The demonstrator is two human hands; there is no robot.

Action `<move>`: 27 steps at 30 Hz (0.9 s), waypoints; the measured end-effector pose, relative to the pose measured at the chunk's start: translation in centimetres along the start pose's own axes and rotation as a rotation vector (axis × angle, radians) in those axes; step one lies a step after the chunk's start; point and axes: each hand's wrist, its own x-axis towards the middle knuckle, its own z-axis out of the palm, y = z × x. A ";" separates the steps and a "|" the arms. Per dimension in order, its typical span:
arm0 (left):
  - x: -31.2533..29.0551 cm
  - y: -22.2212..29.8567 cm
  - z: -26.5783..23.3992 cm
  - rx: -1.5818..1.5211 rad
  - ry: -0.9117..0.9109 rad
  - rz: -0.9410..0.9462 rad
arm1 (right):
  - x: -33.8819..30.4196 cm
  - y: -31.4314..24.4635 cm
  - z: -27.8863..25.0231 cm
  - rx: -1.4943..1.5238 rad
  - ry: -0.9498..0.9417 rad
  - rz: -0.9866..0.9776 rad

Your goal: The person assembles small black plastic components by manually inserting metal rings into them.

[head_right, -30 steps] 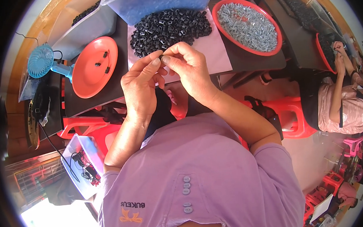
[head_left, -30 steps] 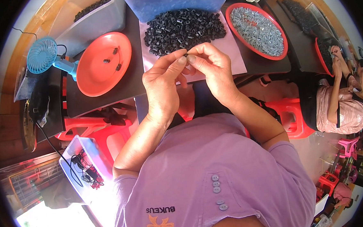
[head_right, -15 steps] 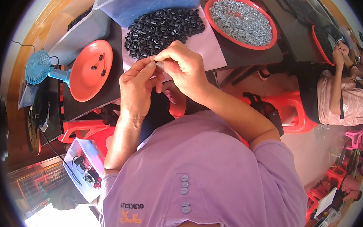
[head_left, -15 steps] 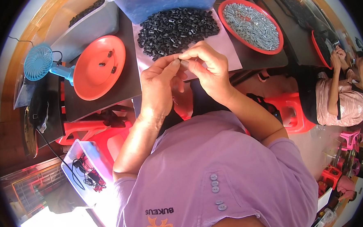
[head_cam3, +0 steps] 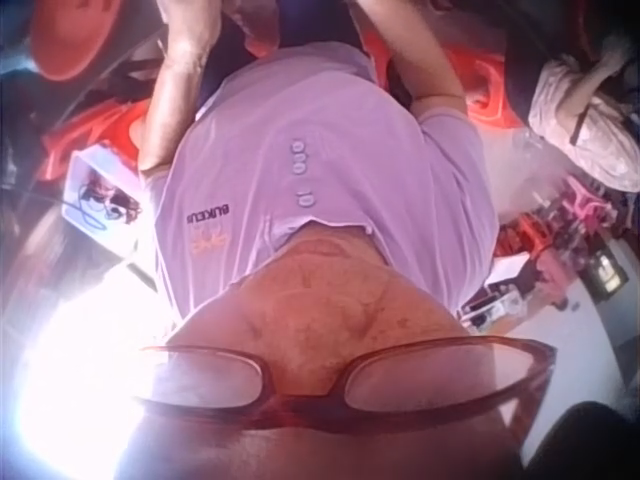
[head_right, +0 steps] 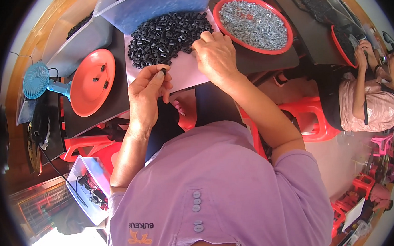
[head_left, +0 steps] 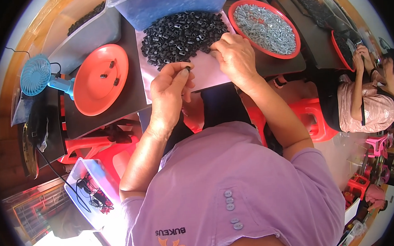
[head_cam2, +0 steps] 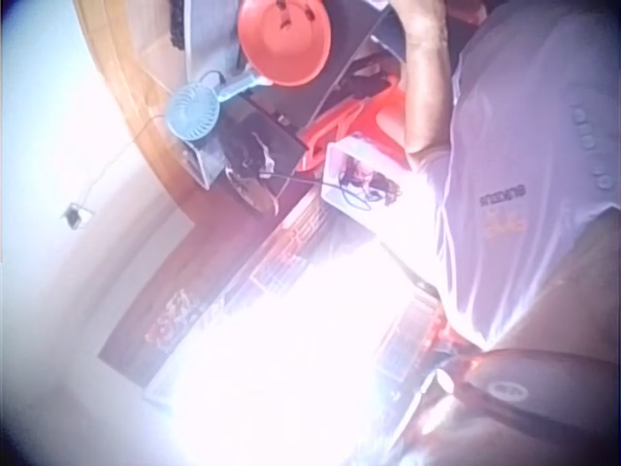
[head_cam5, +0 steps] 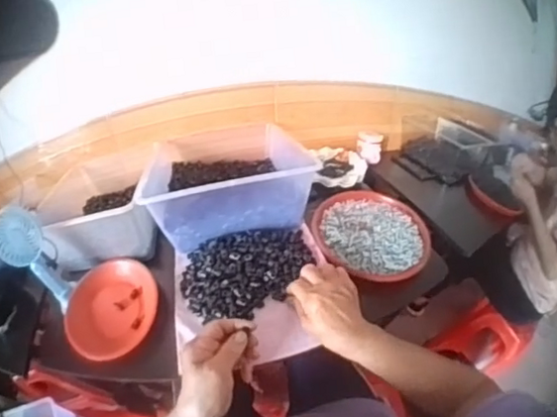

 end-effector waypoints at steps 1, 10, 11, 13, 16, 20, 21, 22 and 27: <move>-0.1 -0.1 0.0 -0.001 0.006 0.014 | 0.1 -0.1 0.0 -0.045 -0.045 0.002; -0.2 0.1 -0.2 0.012 -0.023 0.023 | 0.0 0.5 -0.3 0.018 -0.043 -0.099; -0.2 0.1 -0.2 0.012 -0.023 0.022 | 0.1 0.6 -0.4 0.018 -0.044 -0.099; -0.3 0.1 -0.1 0.000 -0.014 0.029 | 0.2 0.9 -0.5 -0.003 -0.069 -0.200; -0.1 0.2 0.0 0.033 -0.001 0.044 | 0.3 1.8 -0.5 0.050 -0.075 -0.303; 0.0 -0.3 0.1 0.003 -0.011 0.049 | 0.6 2.1 -0.8 0.201 -0.048 -0.358; -0.1 -0.4 0.1 0.008 -0.002 0.053 | 0.7 2.1 -0.6 0.201 -0.058 -0.363; -0.2 -0.5 0.0 0.013 0.007 0.057 | 0.7 2.0 -0.5 0.202 -0.068 -0.368; -0.2 -0.5 0.1 0.016 0.013 0.065 | 0.5 1.3 0.1 0.171 -0.082 -0.291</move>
